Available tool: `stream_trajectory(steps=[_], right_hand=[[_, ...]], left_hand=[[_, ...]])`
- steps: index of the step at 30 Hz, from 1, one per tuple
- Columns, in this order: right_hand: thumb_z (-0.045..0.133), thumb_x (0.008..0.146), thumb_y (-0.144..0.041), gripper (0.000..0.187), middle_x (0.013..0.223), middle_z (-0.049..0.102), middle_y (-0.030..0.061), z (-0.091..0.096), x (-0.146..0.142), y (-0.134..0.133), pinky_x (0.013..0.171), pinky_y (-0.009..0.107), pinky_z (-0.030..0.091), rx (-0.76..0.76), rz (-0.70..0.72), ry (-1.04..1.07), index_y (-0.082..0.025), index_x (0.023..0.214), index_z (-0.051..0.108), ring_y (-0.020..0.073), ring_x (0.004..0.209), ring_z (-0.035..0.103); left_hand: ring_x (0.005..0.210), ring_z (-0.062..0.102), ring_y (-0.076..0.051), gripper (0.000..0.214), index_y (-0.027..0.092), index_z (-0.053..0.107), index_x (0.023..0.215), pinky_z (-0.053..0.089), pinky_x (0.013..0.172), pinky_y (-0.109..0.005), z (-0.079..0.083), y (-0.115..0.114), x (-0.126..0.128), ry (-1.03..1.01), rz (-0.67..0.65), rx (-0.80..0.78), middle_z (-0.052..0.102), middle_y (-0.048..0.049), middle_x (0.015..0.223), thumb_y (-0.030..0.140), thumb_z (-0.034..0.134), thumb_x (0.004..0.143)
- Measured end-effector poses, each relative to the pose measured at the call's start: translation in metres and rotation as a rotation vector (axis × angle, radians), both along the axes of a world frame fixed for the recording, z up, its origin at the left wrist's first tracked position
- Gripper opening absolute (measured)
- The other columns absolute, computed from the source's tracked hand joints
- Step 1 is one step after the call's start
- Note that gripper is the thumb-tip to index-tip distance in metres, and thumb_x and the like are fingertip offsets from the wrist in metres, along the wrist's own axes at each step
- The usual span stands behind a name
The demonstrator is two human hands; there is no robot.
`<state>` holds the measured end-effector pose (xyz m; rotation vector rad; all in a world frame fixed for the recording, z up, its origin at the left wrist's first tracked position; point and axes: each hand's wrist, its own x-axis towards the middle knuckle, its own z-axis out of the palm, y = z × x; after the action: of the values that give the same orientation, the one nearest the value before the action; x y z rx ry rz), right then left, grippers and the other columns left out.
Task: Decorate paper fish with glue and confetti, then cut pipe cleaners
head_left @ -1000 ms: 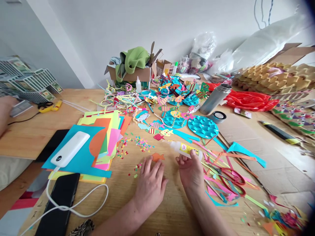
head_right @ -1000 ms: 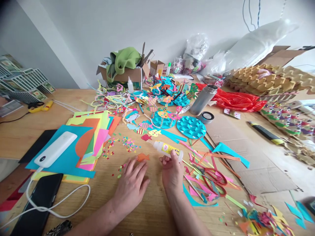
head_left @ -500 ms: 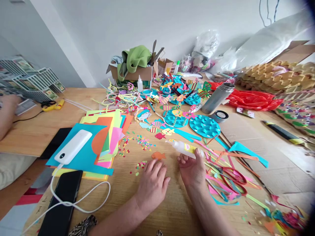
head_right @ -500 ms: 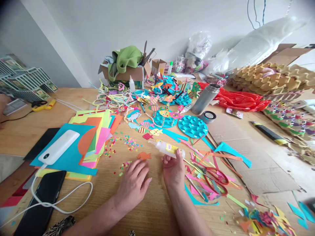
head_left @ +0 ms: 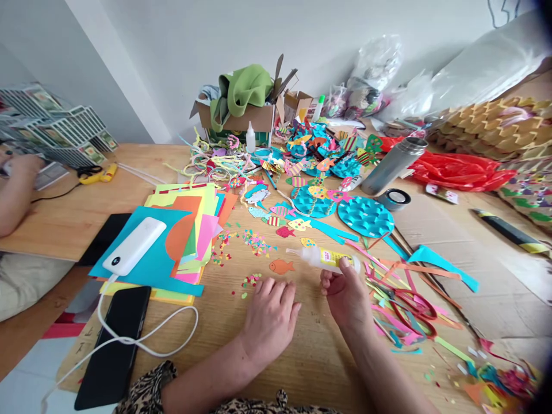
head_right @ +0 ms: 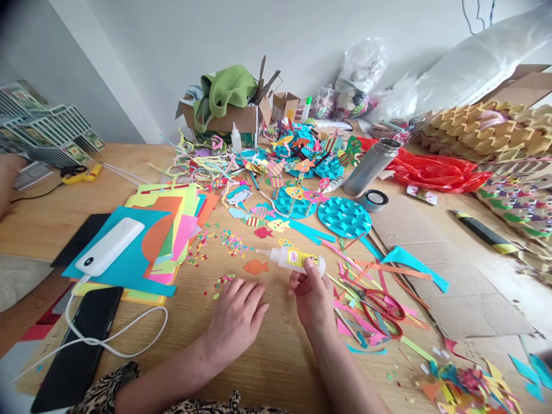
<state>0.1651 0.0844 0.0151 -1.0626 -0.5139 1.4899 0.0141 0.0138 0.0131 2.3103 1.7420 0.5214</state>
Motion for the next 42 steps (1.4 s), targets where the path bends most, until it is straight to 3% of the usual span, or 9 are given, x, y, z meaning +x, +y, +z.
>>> stream_trajectory(steps=[7, 14, 23, 42], right_hand=[[0.077, 0.072, -0.046, 0.035, 0.061, 0.063, -0.0017, -0.015, 0.006, -0.004, 0.035, 0.020, 0.044, 0.094, 0.101, -0.217, -0.020, 0.081, 0.055, 0.0092, 0.043, 0.052], [0.073, 0.076, -0.048, 0.034, 0.058, 0.061, -0.0027, -0.012, 0.022, 0.000, 0.034, 0.021, 0.044, 0.089, 0.208, -0.385, -0.020, 0.079, 0.054, 0.0097, 0.041, 0.052], [0.078, 0.066, -0.052, 0.049, 0.056, 0.061, -0.0038, -0.001, 0.028, 0.004, 0.032, 0.022, 0.044, 0.029, 0.281, -0.548, -0.020, 0.092, 0.051, 0.0121, 0.039, 0.053], [0.077, 0.069, -0.047, 0.048, 0.055, 0.061, -0.0053, -0.009, 0.028, 0.003, 0.033, 0.023, 0.040, 0.100, 0.325, -0.709, -0.022, 0.099, 0.051, 0.0137, 0.038, 0.052]], left_hand=[[0.110, 0.051, -0.028, 0.038, 0.017, 0.054, 0.127, 0.045, 0.094, -0.050, -0.001, 0.001, -0.001, 0.137, 0.113, -0.008, 0.059, -0.0102, 0.122, 0.032, 0.055, 0.092], [0.121, 0.046, -0.032, 0.044, 0.020, 0.052, 0.133, 0.045, 0.095, -0.053, -0.004, 0.003, -0.001, 0.218, 0.157, -0.011, 0.049, -0.0134, 0.138, 0.036, 0.055, 0.092], [0.122, 0.045, -0.032, 0.045, 0.023, 0.052, 0.134, 0.045, 0.096, -0.055, -0.007, 0.002, 0.000, 0.229, 0.157, -0.016, 0.047, -0.0146, 0.139, 0.039, 0.054, 0.092], [0.124, 0.044, -0.033, 0.043, 0.024, 0.054, 0.132, 0.043, 0.096, -0.057, -0.005, 0.003, -0.001, 0.216, 0.159, -0.041, 0.047, -0.0146, 0.139, 0.039, 0.055, 0.092]])
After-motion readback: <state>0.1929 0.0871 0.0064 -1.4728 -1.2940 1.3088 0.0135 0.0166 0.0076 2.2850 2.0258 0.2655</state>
